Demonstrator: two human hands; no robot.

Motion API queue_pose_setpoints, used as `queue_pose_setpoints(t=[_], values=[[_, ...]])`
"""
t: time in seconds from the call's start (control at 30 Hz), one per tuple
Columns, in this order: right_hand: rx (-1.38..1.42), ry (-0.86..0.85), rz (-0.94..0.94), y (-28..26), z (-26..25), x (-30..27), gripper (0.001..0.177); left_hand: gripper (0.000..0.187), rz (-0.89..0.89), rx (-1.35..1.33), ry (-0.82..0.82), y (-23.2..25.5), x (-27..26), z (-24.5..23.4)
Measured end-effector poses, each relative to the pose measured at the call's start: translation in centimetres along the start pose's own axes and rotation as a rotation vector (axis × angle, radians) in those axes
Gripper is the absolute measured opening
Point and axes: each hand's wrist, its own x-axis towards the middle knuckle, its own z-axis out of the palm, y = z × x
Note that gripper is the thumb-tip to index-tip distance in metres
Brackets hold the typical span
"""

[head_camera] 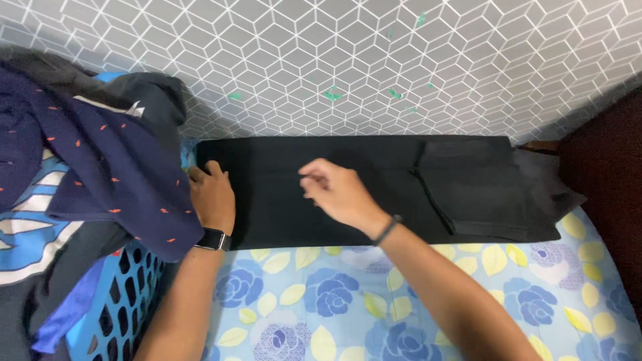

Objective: Folding a black polo shirt on a bed and organizing it into a wardrobe

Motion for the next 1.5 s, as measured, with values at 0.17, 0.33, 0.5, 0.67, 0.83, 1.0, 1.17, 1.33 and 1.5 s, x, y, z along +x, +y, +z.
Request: queue_pose_setpoints(t=[0.17, 0.33, 0.5, 0.67, 0.83, 1.0, 1.17, 1.33, 1.5], values=[[0.399, -0.178, 0.351, -0.3, 8.0, 3.7, 0.036, 0.054, -0.082, 0.148, 0.054, 0.8, 0.1, -0.6], [0.332, -0.268, 0.425, -3.5, 11.2, 5.6, 0.048, 0.075, -0.152, 0.098, 0.009, 0.4, 0.9, 1.3], [0.315, -0.276, 0.499, -5.0, 12.4, 6.6, 0.061, 0.050, -0.145, -0.002, 0.005, 0.2, 1.2, 2.0], [0.404, -0.288, 0.585, -7.1, 11.8, 6.6, 0.084, 0.055, -0.098, -0.339, -0.035, 0.4, 1.7, -3.2], [0.516, -0.261, 0.600, -5.0, 11.6, 7.0, 0.077, 0.096, -0.145, -0.555, -0.120, 2.2, 2.0, -9.5], [0.648, -0.224, 0.616, 4.7, 13.8, 8.7, 0.084, 0.092, -0.063, -0.601, -0.114, 2.7, 1.1, -14.0], [0.739, -0.124, 0.627, 7.6, 14.0, 8.6, 0.078, 0.075, 0.037, -0.791, -0.356, 2.1, 0.7, -16.8], [0.691, 0.069, 0.596, 2.8, 11.1, 6.6, 0.060, 0.068, 0.037, -0.942, -0.471, 1.6, 1.0, -20.4], [0.520, 0.214, 0.363, 2.6, 4.6, 5.1, 0.041, 0.059, 0.056, -0.940, -0.333, 2.0, 1.2, -19.8]])
